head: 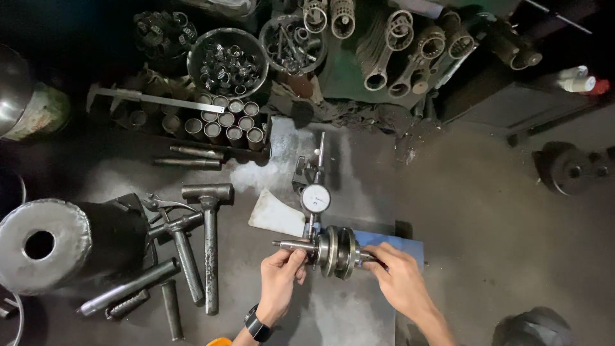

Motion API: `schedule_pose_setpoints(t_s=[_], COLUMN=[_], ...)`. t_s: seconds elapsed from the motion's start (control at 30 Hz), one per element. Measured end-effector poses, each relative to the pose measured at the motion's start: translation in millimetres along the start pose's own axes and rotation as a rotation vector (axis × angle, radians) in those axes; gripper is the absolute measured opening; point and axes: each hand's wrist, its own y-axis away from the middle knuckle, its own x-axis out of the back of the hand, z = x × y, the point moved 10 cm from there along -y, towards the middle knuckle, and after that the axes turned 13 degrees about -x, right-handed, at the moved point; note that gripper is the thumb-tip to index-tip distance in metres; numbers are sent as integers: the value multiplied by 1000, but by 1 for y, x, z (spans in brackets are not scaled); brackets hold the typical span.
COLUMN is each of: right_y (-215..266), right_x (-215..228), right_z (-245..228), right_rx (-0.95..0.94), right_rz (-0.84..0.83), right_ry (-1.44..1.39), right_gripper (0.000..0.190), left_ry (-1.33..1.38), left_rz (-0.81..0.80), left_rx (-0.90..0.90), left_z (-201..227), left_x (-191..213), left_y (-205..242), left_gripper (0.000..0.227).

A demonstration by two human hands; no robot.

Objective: The person assembles a mechanical component by placing cylindrical metal parts onto a shaft. They use a dial indicator to measure the assembly, adjusting the setup and rotating the shaft to check alignment. The person repeatedly adds and removes parts, using a hammer to tap components into place.

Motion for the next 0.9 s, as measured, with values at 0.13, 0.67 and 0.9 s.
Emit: schedule_pose_setpoints(t_s=[0.13, 0.67, 0.9], right_y=[-5, -5, -22], right_x=[-5, -9, -63], right_z=[3, 44, 152], right_rx=[-34, -283, -513], right_rz=[-24, -77, -191], right_ry=[16, -175, -661], right_gripper=[28, 59, 44], left_ry=[-7, -137, -1113], left_rz=[11, -81, -416], left_rx=[7, -204, -687], left_z=[-9, 15, 40], left_x=[7, 34, -7], left_y=[-2, -25, -167], left_gripper=[21, 39, 95])
